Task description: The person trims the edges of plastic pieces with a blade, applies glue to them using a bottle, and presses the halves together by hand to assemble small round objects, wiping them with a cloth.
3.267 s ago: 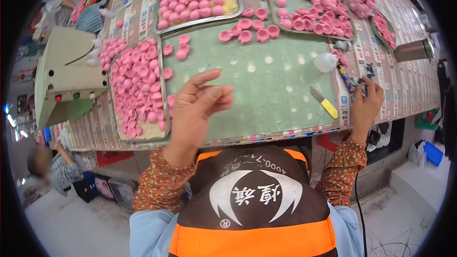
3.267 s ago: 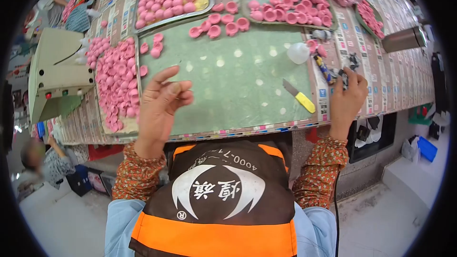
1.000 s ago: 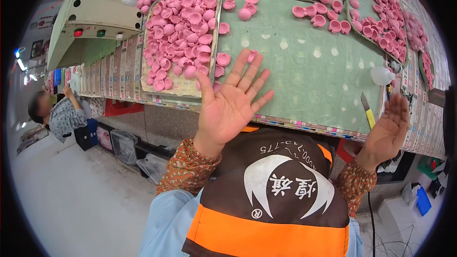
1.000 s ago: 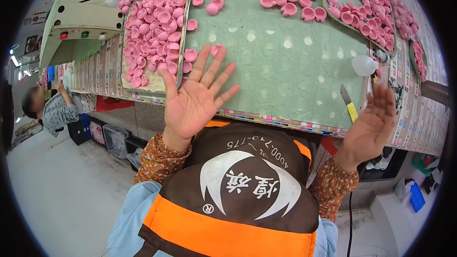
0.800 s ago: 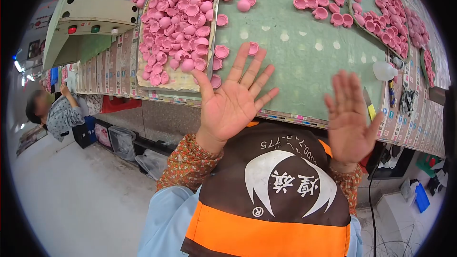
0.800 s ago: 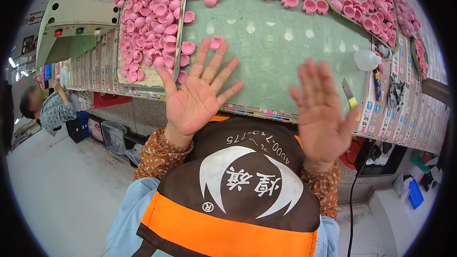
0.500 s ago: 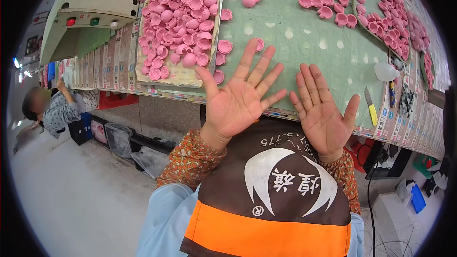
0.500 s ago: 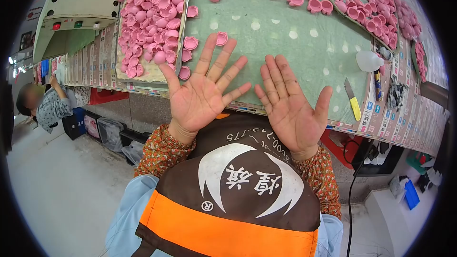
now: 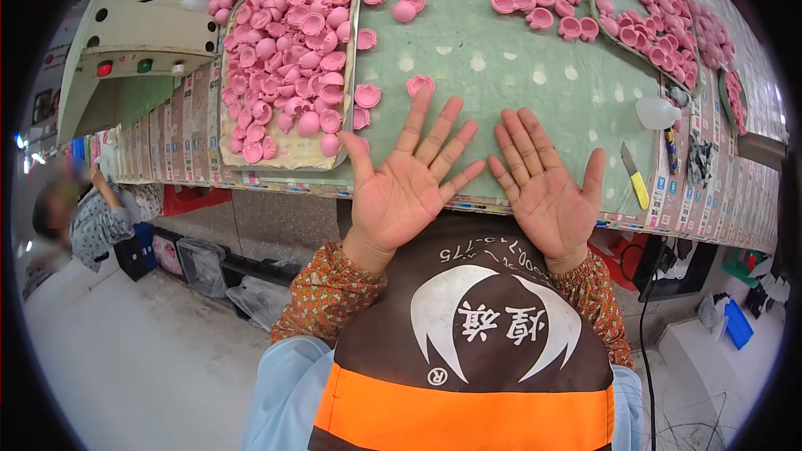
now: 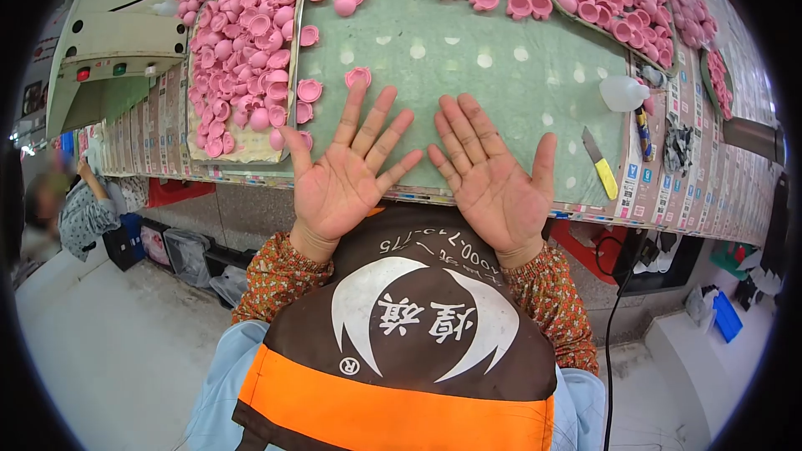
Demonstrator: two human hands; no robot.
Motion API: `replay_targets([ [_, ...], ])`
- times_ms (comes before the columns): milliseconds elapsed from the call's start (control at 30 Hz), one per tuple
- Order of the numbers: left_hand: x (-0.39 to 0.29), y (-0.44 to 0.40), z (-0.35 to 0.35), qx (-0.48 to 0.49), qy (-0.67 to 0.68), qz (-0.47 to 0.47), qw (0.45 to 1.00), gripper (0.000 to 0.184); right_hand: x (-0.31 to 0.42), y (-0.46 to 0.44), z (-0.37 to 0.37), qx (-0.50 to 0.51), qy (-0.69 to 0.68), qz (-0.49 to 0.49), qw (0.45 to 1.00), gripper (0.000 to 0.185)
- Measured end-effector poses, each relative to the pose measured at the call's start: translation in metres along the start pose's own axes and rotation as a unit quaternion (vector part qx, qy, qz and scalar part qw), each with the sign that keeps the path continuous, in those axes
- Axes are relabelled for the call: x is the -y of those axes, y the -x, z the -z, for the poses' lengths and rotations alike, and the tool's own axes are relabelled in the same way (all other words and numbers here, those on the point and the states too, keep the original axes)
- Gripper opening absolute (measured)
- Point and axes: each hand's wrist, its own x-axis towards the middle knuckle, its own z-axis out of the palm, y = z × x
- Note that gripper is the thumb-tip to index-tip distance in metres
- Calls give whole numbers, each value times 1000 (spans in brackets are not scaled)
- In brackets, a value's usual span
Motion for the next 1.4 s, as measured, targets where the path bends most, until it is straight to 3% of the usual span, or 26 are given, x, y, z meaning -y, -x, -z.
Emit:
replay_targets([
  [233, 2, -1, 0, -7, -41, 8, 999, 86, 2, -1, 1, 18, -12, 5, 1000, 93],
  [300, -7, 1, -4, -22, -266, -7, 964, 76, 3, 0, 2, 17, -18, 12, 1000, 92],
  [333, -12, -1, -3, -2, -324, -35, 945, 60, 4, 0, 2, 16, -28, 9, 999, 92],
  [367, -19, 0, -6, 2, -323, -32, 946, 60, 4, 0, 3, 15, -39, 4, 999, 92],
  [400, -27, 1, -12, -41, -500, -53, 863, 51, 5, 1, 4, 16, -37, 8, 999, 92],
  [433, -31, 0, -19, -83, -658, -74, 745, 43, 5, 1, 5, 19, -36, 5, 999, 92],
  [467, -27, -6, -26, -68, -673, -148, 721, 31, 6, 1, 5, 24, -36, 2, 999, 91],
  [500, -31, -10, -24, -66, -674, -149, 721, 31, 6, 1, 5, 26, -35, 3, 999, 91],
  [567, -41, -20, -19, -46, -795, -227, 561, 32, 7, 2, 5, 27, -29, 4, 999, 91],
  [600, -43, -23, -20, -43, -795, -227, 561, 32, 7, 3, 5, 28, -28, 6, 999, 91],
  [667, -44, -29, -31, -57, -926, -279, 247, 33, 9, 4, 5, 25, -41, 15, 999, 91],
  [700, -43, -32, -30, -55, -926, -280, 246, 33, 9, 4, 5, 26, -40, 16, 999, 91],
  [767, -39, -39, -25, -84, -933, -299, 180, 33, 11, 5, 4, 24, -40, 24, 999, 92],
  [867, -38, -42, -18, -82, -945, -287, 134, 31, 14, 7, 4, 19, -36, 31, 999, 92],
  [967, -36, -42, -17, -83, -947, -284, 124, 31, 16, 8, 4, 17, -36, 38, 998, 92],
  [1400, -35, -39, -9, -50, -938, -319, 128, 32, 24, 10, 5, 29, -42, 56, 997, 87],
])
